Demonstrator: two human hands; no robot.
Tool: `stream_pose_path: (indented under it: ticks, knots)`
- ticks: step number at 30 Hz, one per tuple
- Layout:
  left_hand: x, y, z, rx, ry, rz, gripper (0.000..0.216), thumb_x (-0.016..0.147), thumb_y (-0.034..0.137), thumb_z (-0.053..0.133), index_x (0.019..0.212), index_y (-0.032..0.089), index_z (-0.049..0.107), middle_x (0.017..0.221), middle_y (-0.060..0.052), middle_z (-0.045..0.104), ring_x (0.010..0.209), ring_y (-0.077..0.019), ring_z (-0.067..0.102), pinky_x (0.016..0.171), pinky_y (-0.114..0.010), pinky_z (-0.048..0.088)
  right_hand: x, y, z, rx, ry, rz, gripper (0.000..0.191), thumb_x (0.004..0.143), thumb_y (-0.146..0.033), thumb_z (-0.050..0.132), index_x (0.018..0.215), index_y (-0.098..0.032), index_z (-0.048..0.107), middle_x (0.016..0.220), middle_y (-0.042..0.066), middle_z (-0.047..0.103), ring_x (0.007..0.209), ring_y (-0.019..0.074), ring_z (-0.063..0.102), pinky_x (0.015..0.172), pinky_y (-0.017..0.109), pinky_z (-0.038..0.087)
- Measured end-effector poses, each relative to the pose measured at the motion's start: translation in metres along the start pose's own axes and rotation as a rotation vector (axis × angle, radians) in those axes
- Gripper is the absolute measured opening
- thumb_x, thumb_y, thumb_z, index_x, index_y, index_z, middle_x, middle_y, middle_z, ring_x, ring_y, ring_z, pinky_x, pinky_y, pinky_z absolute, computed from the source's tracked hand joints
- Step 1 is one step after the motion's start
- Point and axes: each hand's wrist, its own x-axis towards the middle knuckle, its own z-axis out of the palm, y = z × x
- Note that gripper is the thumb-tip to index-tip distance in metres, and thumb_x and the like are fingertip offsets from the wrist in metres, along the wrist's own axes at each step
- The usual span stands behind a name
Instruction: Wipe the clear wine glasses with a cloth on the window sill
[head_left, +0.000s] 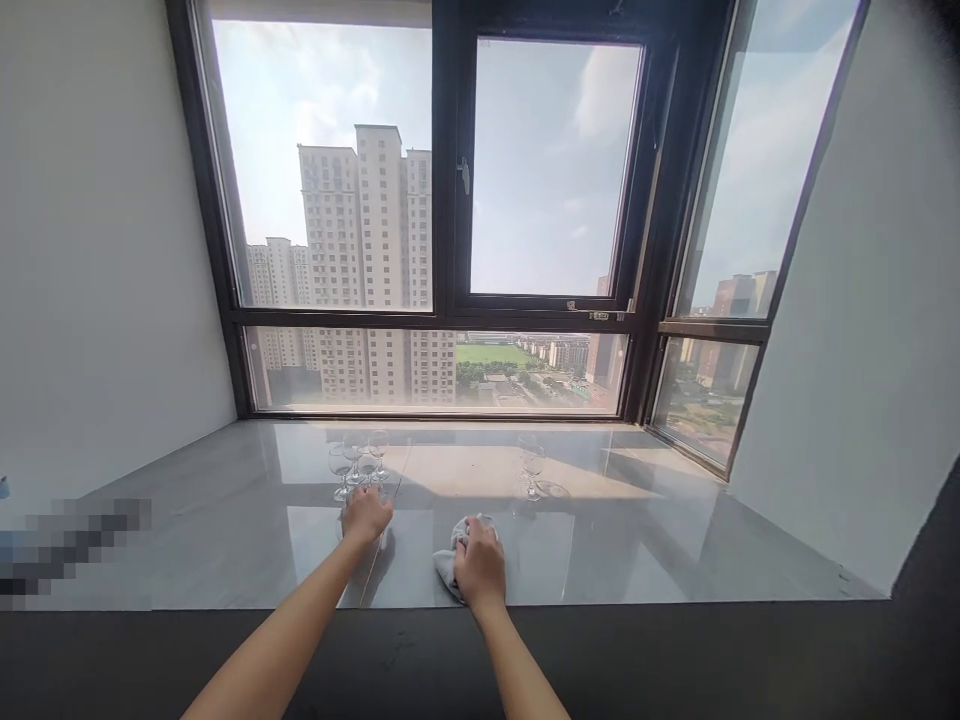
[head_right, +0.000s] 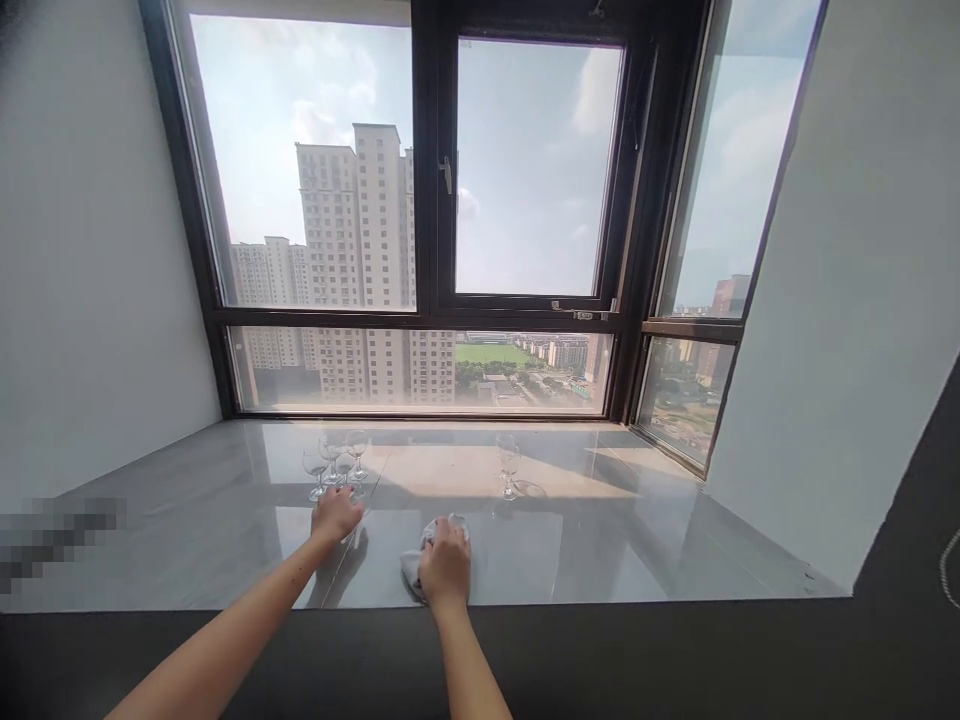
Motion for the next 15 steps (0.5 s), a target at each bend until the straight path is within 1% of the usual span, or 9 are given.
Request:
stream_pose_path:
  ticks: [2,4,7,9,12,15]
  knots:
    - [0.012,-0.003,0.008,0.052,-0.011,0.011,0.056,0.079,0.041,0.048,0.13,0.02,0.052,0.136,-0.016,0.048,0.126,-0.0338,0.043,0.102,-0.046,0.032,0.0,0.0,0.0,-0.001,0.0,0.003,0.034,0.082,-0.015,0.049,0.114,-0.02,0.056,0.105,0.01,0.062,0.104,0.0252,0.054,0.089,0.034,0.039]
    - [0.022,-0.005,0.016,0.079,-0.031,0.013,0.058,0.079,0.044,0.048,0.133,0.022,0.051,0.141,-0.016,0.044,0.13,-0.0349,0.04,0.106,-0.049,0.027,0.0,0.0,0.001,-0.004,0.0,0.006,0.033,0.082,-0.015,0.049,0.114,-0.02,0.057,0.106,0.01,0.062,0.104,0.0256,0.054,0.089,0.035,0.039]
    - [0.038,-0.01,0.024,0.071,-0.093,-0.022,0.06,0.08,0.049,0.046,0.134,0.024,0.049,0.145,-0.016,0.04,0.133,-0.0364,0.036,0.107,-0.053,0.024,0.001,0.0,0.001,-0.009,0.0,0.016,0.033,0.082,-0.016,0.05,0.113,-0.021,0.057,0.107,0.009,0.062,0.108,0.0262,0.052,0.092,0.036,0.038]
    - [0.044,-0.014,0.028,0.055,-0.134,-0.013,0.058,0.082,0.05,0.043,0.133,0.023,0.05,0.147,-0.015,0.039,0.134,-0.036,0.036,0.108,-0.054,0.025,0.001,0.0,0.0,-0.007,-0.007,0.023,0.032,0.082,-0.016,0.05,0.113,-0.021,0.057,0.107,0.009,0.063,0.109,0.0263,0.052,0.093,0.036,0.037]
    - [0.04,-0.021,0.029,0.049,-0.144,0.049,0.057,0.083,0.047,0.042,0.132,0.019,0.051,0.149,-0.015,0.038,0.135,-0.0342,0.036,0.108,-0.05,0.027,0.001,-0.001,-0.001,-0.003,-0.014,0.03,0.032,0.082,-0.017,0.05,0.112,-0.021,0.057,0.106,0.01,0.063,0.107,0.0262,0.053,0.091,0.036,0.038]
    - [0.025,-0.028,0.025,0.068,-0.124,0.123,0.057,0.083,0.043,0.044,0.132,0.016,0.05,0.147,-0.015,0.041,0.134,-0.0319,0.037,0.109,-0.048,0.027,0.001,-0.002,-0.002,-0.012,-0.021,0.025,0.032,0.082,-0.016,0.05,0.113,-0.02,0.056,0.106,0.01,0.062,0.105,0.0255,0.053,0.09,0.035,0.039]
